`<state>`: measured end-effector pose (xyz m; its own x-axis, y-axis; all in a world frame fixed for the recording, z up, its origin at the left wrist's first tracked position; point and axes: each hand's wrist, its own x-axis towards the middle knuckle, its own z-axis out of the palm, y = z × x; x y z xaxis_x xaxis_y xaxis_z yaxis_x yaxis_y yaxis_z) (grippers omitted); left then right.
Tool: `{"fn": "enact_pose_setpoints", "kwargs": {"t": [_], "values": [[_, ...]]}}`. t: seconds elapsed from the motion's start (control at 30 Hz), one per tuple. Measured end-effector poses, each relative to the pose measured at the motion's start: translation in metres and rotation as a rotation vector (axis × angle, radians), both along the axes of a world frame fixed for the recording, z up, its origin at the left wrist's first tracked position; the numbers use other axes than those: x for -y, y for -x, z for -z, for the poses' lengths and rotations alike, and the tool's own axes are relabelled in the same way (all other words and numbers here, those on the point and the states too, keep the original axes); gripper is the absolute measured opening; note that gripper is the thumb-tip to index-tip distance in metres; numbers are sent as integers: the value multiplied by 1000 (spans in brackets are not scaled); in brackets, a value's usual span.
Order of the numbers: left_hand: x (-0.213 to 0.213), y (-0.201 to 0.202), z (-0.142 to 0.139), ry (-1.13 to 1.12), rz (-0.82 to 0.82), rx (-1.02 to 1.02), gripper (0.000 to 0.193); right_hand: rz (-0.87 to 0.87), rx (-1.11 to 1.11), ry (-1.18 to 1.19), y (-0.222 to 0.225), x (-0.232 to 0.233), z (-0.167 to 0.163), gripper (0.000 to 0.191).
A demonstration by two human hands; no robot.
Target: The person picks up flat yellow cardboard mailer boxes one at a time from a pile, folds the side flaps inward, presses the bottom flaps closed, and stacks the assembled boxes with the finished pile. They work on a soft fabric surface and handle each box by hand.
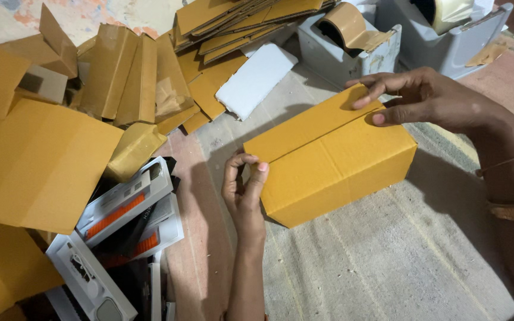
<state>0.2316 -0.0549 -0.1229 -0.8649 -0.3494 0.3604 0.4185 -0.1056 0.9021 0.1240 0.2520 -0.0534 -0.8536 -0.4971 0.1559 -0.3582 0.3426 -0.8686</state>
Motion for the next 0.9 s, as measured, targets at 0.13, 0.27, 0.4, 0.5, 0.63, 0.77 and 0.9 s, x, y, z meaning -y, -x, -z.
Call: {"fn": "enact_pose_setpoints", "kwargs": {"t": [0.13,0.27,0.4,0.5,0.63,0.77,0.9], "values": [[4,2,6,-127,40,55,11,14,41,-26,3,-1,1,31],[5,3,5,-90,40,62,11,14,67,-48,2,0,-2,28],[3,-1,-3,-32,40,107,22,33,64,-116,-3,5,-6,44],[0,-5,-10,-50,80,126,37,-23,89,-81,-6,8,-10,55],[-5,-6,-14,-83,101,129,47,-20,75,-91,-7,9,-14,59],[-6,-5,-13,-102,98,102,45,-39,66,-88,-6,8,-14,57],[-4,-3,-8,-39,34,123,35,26,115,-138,-6,7,-11,55]]}}
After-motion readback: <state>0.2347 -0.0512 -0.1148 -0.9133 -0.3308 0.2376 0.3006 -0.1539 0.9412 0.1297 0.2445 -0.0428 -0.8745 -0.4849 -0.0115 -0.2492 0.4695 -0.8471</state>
